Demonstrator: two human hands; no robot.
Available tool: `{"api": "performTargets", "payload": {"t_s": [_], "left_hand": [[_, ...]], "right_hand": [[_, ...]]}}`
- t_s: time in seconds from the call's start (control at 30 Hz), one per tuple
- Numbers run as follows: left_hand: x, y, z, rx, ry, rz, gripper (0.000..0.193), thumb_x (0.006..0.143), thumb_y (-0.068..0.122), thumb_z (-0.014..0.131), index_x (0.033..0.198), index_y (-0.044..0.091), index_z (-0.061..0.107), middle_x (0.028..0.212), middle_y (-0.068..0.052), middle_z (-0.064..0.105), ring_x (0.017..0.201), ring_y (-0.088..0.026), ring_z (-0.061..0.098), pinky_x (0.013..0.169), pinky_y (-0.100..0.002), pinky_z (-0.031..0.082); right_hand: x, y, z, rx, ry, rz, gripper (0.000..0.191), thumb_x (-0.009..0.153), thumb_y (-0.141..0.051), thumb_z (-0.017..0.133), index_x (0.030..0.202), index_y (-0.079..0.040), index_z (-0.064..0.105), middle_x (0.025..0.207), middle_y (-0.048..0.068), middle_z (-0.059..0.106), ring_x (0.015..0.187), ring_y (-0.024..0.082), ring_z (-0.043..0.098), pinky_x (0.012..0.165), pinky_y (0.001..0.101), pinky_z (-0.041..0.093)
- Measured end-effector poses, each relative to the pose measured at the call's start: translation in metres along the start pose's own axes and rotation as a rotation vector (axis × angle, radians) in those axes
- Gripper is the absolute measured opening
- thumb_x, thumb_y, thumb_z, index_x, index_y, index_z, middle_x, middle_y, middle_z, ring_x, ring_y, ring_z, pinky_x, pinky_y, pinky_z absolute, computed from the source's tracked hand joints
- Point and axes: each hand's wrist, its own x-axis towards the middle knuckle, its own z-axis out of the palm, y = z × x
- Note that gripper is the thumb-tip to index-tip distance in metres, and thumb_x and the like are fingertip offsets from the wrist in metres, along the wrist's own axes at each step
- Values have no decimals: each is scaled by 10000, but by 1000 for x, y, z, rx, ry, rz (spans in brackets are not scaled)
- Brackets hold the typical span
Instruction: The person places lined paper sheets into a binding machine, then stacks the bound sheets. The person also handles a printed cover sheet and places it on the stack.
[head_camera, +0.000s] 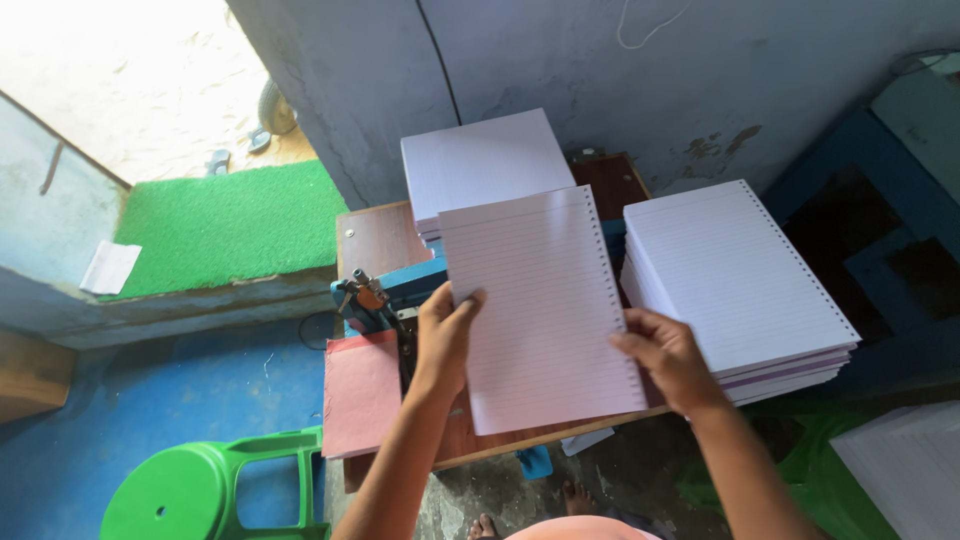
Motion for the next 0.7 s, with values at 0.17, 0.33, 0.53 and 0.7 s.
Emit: {"api": "performTargets", "payload": {"t_s": [0.17, 0.33, 0.53, 0.7], "left_hand": [[16, -5, 51, 83, -86, -102, 272, 920, 103, 661, 1152, -35, 695, 1053, -178, 746, 975, -232, 708, 867, -382, 570], [38, -14, 120, 154, -186, -228, 321, 912, 137, 664, 1167, -56, 680, 1051, -233, 748, 863, -337, 713, 706, -434, 590], [60, -33, 186, 227, -257, -221, 340, 873, 129, 698, 1136, -84, 657, 1025, -240, 736, 884, -323, 769, 734, -394, 664], [77, -49, 213, 338, -215, -237, 288, 819, 120, 732, 1021, -83, 698, 938, -234, 753, 762, -304, 758, 590, -361, 620]], "right_hand": [[1, -35, -63, -169, 124, -2, 222, 847, -148, 716, 1006, 3, 751, 768, 123, 735, 611, 159, 657, 564, 303, 588], [5, -57, -135, -248, 258, 120, 235, 853, -91, 707, 1053, 25, 742, 841, 184, 772, 665, 213, 724, 580, 348, 616], [18, -63, -199, -293, 339, 210, 327, 844, -94, 734, 1141, 44, 742, 944, 215, 775, 761, 236, 741, 666, 335, 608], [27, -54, -220, -481, 358, 301, 315, 863, -109, 735, 1144, 32, 752, 919, 214, 783, 756, 244, 736, 655, 315, 574]]}}
